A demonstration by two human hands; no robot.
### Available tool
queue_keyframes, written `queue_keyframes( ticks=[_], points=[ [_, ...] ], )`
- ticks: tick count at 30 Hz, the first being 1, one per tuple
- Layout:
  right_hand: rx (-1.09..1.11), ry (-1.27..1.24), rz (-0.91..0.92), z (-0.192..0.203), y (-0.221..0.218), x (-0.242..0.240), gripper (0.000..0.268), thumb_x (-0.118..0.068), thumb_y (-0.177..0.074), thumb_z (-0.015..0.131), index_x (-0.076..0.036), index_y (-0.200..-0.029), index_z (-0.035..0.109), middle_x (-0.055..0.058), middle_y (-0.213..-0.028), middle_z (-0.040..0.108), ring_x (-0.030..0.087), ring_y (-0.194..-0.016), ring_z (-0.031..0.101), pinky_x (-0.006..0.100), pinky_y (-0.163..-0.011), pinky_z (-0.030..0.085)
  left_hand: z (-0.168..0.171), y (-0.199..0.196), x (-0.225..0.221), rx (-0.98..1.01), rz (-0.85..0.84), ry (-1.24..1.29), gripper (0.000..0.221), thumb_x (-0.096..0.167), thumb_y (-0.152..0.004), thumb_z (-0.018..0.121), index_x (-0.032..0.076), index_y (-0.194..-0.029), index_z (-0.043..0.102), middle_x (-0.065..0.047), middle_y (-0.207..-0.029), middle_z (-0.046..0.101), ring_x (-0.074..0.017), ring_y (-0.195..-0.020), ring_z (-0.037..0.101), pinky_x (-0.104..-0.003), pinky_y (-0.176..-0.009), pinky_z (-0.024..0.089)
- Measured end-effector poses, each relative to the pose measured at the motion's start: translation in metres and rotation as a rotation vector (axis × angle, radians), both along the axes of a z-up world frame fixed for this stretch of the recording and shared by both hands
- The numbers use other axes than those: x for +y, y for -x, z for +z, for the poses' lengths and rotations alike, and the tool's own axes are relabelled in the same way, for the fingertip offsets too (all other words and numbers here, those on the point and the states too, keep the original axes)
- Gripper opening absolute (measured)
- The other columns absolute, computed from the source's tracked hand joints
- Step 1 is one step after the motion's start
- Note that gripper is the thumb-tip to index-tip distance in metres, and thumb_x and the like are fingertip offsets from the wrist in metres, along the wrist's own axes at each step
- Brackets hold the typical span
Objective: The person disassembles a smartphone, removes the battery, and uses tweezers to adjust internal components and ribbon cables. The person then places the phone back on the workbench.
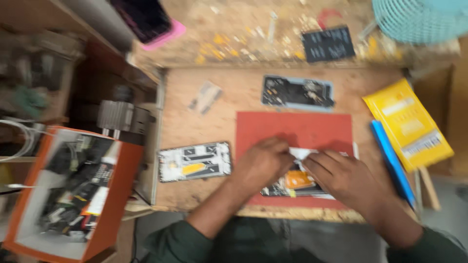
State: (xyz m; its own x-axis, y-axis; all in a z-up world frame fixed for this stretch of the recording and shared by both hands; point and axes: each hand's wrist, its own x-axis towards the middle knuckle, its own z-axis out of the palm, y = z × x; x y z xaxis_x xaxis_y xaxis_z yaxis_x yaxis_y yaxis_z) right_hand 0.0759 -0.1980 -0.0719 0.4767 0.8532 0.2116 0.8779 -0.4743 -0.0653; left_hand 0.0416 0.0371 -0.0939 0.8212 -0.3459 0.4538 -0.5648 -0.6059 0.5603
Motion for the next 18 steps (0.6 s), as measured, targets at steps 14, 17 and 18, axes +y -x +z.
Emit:
queue_keyframes(
  ticks=[14,17,18],
  points=[
    [-0.003,0.106,-0.037,-0.0082,-0.0005,0.0051,0.045,-0.015,-0.074,0.068,-0.009,-0.119,0.070,0.001,-0.106,0.065,0.018,-0.095,0.064,0.031,-0.065,0.058,-0.0032,0.0068,0.0013,-0.100,-0.017,-0.331,0.009,0.014,-0.082,0.065,0.008,-0.088,0.070,-0.004,-0.094,0.060,-0.0216,-0.100,0.064,-0.034,-0.086,0.058],
    [-0.018,0.092,-0.030,-0.0082,-0.0016,0.0059,0.043,-0.015,-0.072,0.068,-0.011,-0.114,0.070,0.001,-0.103,0.065,0.018,-0.096,0.064,0.031,-0.066,0.058,-0.0048,0.0055,-0.0006,-0.095,-0.016,-0.304,0.009,0.014,-0.083,0.065,0.008,-0.088,0.070,-0.004,-0.093,0.060,-0.0222,-0.099,0.064,-0.034,-0.086,0.057],
    [-0.023,0.076,-0.027,-0.0087,-0.0018,0.0060,0.041,-0.015,-0.072,0.068,-0.011,-0.112,0.071,0.000,-0.101,0.065,0.018,-0.095,0.064,0.031,-0.067,0.058,-0.0056,0.0050,-0.0010,-0.094,-0.016,-0.289,0.009,0.014,-0.083,0.065,0.008,-0.088,0.070,-0.004,-0.094,0.060,-0.0225,-0.099,0.064,-0.034,-0.085,0.057]
  ],
)
